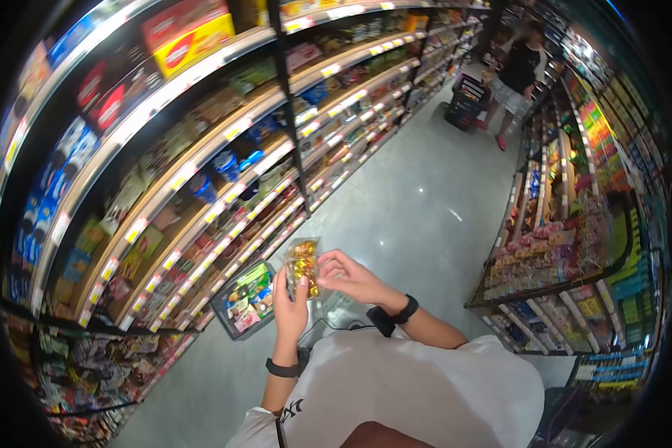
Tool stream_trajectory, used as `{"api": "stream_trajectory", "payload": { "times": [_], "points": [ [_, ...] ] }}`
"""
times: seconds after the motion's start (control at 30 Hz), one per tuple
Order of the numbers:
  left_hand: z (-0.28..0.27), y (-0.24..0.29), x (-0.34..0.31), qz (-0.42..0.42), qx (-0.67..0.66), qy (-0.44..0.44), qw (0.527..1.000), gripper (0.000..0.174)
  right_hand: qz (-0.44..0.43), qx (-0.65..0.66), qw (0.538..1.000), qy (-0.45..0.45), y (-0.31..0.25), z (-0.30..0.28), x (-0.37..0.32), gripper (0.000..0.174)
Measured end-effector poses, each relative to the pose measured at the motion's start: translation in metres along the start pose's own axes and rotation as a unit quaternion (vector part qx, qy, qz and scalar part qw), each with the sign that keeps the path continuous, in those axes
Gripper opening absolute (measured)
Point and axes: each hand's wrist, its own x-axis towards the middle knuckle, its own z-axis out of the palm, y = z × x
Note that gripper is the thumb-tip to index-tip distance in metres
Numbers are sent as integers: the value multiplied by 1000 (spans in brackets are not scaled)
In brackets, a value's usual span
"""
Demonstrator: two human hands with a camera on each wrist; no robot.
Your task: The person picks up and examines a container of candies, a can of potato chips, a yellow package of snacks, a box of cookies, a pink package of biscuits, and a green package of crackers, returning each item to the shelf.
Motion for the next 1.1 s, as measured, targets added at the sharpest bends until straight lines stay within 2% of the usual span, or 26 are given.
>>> {"api": "stream_trajectory", "payload": {
  "times": [0.1,0.13,0.23,0.27,0.33,0.4,0.5,0.63,0.7,0.8,0.9,0.93,0.97,1.03,1.07,1.1],
  "points": [
    [41,38,22,-155,-185,-76,968,43,-69,-47,992,94,-30,-52,-40,51],
    [57,36,27,-129,-180,-75,972,44,-116,-123,969,180,-39,-59,-49,59],
    [97,34,45,-159,-364,-42,917,49,-140,-163,914,343,-52,-79,-65,62],
    [103,41,50,-172,-378,-84,906,56,-130,-153,918,341,-56,-86,-67,59],
    [119,43,62,-149,-344,-115,920,55,-88,-24,962,257,-53,-109,-68,53],
    [128,42,74,-144,-310,-146,928,56,-44,107,979,168,-50,-127,-73,48],
    [144,46,105,-156,-296,-179,925,57,-63,-26,982,176,-57,-156,-68,44],
    [170,51,153,-133,-274,-212,929,63,-83,49,969,226,-67,-194,-35,39],
    [177,54,179,-93,-253,-249,930,65,-89,71,962,248,-80,-214,-14,39],
    [190,58,214,-67,-266,-273,922,64,-118,56,959,251,-93,-243,18,37],
    [208,55,243,-87,-283,-248,922,63,-126,51,956,259,-100,-271,43,36],
    [215,60,255,-93,-251,-236,934,62,-123,61,956,258,-101,-282,48,36],
    [218,68,262,-83,-257,-268,925,61,-119,73,956,258,-100,-290,51,37],
    [234,70,276,-102,-244,-271,926,60,-143,93,947,272,-102,-306,56,36],
    [242,76,281,-119,-215,-270,931,69,-149,91,944,280,-104,-315,58,36],
    [252,80,285,-129,-211,-270,930,69,-154,89,941,287,-104,-327,60,37]
  ]
}}
